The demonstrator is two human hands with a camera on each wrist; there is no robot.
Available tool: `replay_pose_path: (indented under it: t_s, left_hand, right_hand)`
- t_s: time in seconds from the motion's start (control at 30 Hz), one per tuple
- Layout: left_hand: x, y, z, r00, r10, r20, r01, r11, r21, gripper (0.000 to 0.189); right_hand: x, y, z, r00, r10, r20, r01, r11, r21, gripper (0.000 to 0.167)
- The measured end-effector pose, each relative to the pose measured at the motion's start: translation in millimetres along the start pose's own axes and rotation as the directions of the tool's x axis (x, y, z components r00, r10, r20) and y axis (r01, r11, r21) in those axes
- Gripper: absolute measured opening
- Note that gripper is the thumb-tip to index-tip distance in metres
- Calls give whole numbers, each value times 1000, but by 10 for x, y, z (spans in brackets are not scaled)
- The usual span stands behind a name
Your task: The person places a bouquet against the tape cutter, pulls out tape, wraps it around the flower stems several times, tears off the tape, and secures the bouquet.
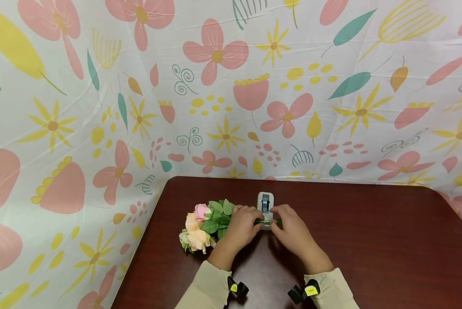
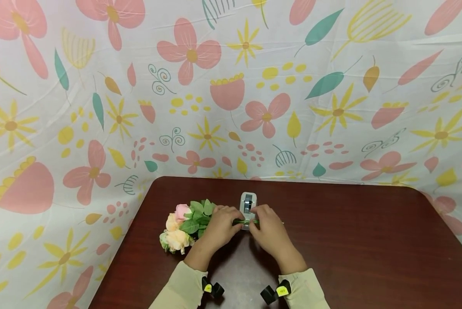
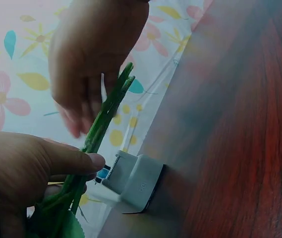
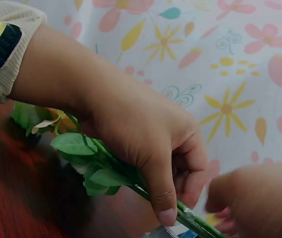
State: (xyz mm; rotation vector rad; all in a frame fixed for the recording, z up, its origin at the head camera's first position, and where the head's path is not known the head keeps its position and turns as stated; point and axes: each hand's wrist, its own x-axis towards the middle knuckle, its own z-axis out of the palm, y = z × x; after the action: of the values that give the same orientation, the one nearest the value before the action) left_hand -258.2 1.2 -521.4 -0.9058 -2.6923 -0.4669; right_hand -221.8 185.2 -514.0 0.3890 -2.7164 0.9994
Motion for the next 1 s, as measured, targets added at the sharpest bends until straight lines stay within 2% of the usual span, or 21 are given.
replay_pose_path:
  t_s: [0.13, 0.3, 0.57, 1.0]
  left_hand:
    - [-1, 7, 8, 1000, 1, 3, -1, 1000, 16, 13]
    - [-4, 21, 19, 1000, -20, 22, 19, 1000, 19, 12]
    - [-9, 41, 71, 998, -60, -2, 60, 998, 0, 12]
    - [-5, 68, 90, 995, -95, 9, 95, 995, -18, 13]
  right_hand:
    - [16, -13, 20, 997, 18, 71, -9, 992, -122, 21]
    - [21, -12, 56, 998, 12, 68, 0, 985, -172, 14]
    - [27, 18, 89, 997, 48, 59, -39, 989, -144, 9]
    - [18, 8, 78, 989, 132, 69, -124, 986, -112, 7]
